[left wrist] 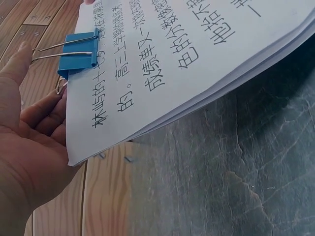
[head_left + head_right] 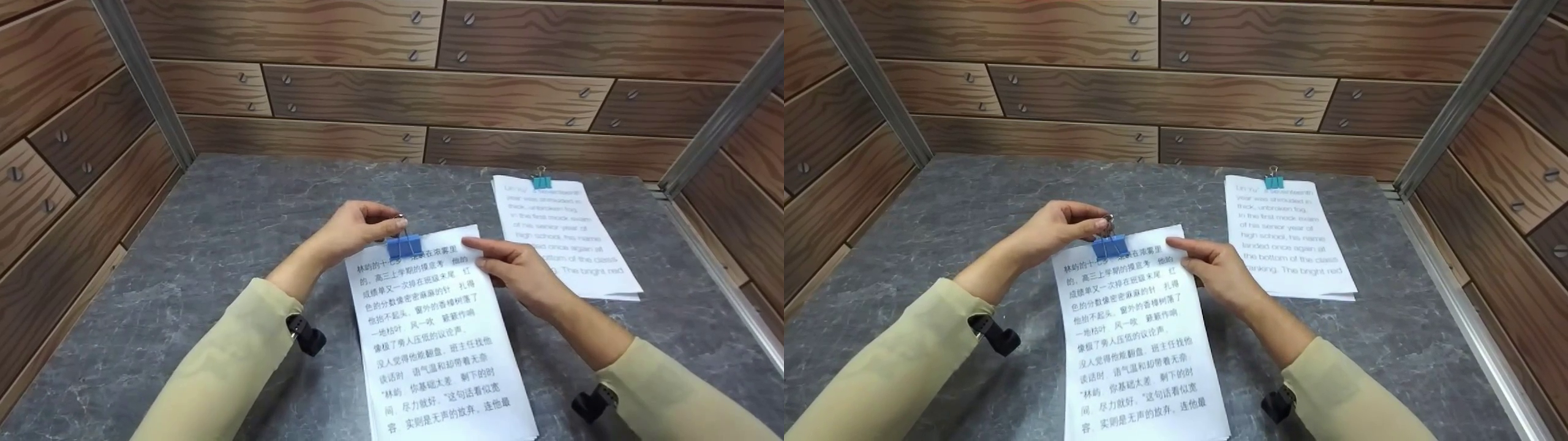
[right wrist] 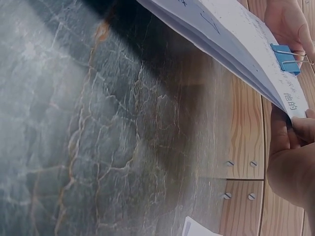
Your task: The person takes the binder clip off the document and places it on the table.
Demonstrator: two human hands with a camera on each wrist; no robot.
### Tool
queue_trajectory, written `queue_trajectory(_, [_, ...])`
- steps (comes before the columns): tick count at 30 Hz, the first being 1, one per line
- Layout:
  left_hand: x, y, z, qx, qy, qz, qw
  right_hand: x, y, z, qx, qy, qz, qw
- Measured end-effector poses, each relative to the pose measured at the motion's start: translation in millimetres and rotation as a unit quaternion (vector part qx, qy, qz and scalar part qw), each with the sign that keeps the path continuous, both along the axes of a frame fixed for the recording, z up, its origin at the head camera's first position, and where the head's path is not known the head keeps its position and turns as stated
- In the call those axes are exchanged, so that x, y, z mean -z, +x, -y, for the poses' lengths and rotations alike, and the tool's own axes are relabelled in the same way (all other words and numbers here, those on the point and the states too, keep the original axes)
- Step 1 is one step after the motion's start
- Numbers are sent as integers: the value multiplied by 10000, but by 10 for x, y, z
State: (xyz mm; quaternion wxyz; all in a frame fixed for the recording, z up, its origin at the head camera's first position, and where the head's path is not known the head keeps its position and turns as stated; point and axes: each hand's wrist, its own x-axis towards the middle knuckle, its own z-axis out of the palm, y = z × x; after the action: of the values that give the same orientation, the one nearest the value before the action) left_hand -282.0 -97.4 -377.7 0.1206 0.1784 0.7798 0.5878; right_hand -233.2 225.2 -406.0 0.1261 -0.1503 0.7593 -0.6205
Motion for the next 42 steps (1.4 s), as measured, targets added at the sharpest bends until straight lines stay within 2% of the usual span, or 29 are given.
queue_trajectory(10, [1, -15, -50, -282, -60, -275, 9992, -12, -15, 16, -4, -4, -11, 10000])
queue_trajectory(13, [-26, -25, -27, -424, 63, -360, 9984, -16, -17, 15, -15, 14, -13, 10000])
queue_trajectory(18, [-113, -60, 107, -732, 518, -477, 9948, -2, -31, -4, -54, 39, -17, 10000])
queue_trajectory(24, [-179, -95, 379, -1089, 674, -642, 9897, 9, -55, -56, 10, 72, -9, 10000])
queue_trajectory(30, [-91, -117, 716, -1346, 685, -515, 9872, 38, -105, -116, 256, 93, 56, 9996])
queue_trajectory(37, [134, -125, 1133, -1623, 344, -318, 9856, 77, -171, -194, 496, 152, 47, 9986])
queue_trajectory(42, [283, -97, 1384, -1683, 44, -158, 9856, 89, -216, -228, 579, 218, 49, 9981])
